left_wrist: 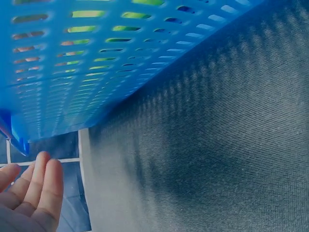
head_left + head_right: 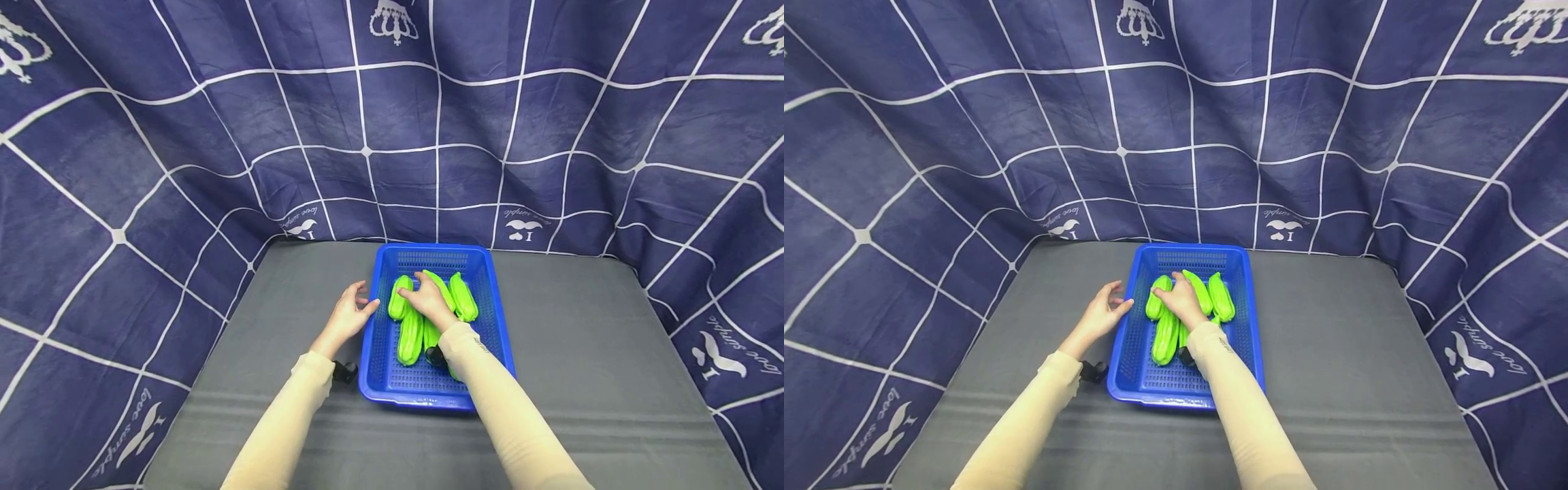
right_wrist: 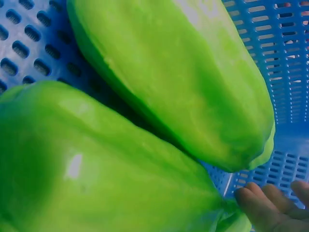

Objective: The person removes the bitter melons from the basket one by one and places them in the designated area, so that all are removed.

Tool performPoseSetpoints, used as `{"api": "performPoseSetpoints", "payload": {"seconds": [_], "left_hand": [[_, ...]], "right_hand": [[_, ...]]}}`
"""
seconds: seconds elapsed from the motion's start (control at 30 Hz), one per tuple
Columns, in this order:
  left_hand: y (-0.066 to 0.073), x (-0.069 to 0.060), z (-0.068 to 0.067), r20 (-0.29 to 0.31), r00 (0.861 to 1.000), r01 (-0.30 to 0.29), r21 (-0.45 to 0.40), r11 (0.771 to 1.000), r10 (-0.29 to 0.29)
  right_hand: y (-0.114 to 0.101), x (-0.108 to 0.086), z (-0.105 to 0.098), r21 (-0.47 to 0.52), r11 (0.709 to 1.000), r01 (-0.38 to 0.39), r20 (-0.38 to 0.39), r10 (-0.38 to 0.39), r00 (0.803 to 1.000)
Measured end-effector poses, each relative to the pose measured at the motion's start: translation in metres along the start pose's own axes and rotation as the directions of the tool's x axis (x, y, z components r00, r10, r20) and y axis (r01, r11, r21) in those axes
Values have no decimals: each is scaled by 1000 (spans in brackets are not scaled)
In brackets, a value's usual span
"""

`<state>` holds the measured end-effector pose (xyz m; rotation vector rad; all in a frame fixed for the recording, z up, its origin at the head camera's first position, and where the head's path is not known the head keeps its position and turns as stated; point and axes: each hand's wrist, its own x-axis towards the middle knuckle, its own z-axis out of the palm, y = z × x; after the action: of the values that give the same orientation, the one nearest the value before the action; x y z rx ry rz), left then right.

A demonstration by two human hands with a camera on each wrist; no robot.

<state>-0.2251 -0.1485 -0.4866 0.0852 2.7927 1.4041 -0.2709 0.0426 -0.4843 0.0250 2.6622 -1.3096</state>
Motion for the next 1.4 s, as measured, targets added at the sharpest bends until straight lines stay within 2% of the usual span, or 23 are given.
{"api": "performPoseSetpoints", "payload": {"seconds": [0.2,0.43,0.63,0.87,1.13,1.4], "left_hand": [[-2,-2,3,0,1000,-5,10,1000,5],[-3,-1,4,10,1000,22,-12,1000,-22],[-3,-2,4,25,999,34,-30,999,-34],[-4,-3,5,26,1000,17,-61,998,-15],[-4,-5,5,20,999,-39,-110,993,41],[-6,-4,7,19,1000,-14,-128,992,16]], "right_hand": [[-2,1,4,18,999,-39,40,38,998],[-4,4,8,45,997,-70,78,67,995],[-6,4,11,3,996,-90,108,89,990],[-5,4,14,-23,997,-77,126,79,989],[-4,4,16,-59,996,-64,111,71,991],[-3,3,19,-60,996,-67,71,71,995]]}}
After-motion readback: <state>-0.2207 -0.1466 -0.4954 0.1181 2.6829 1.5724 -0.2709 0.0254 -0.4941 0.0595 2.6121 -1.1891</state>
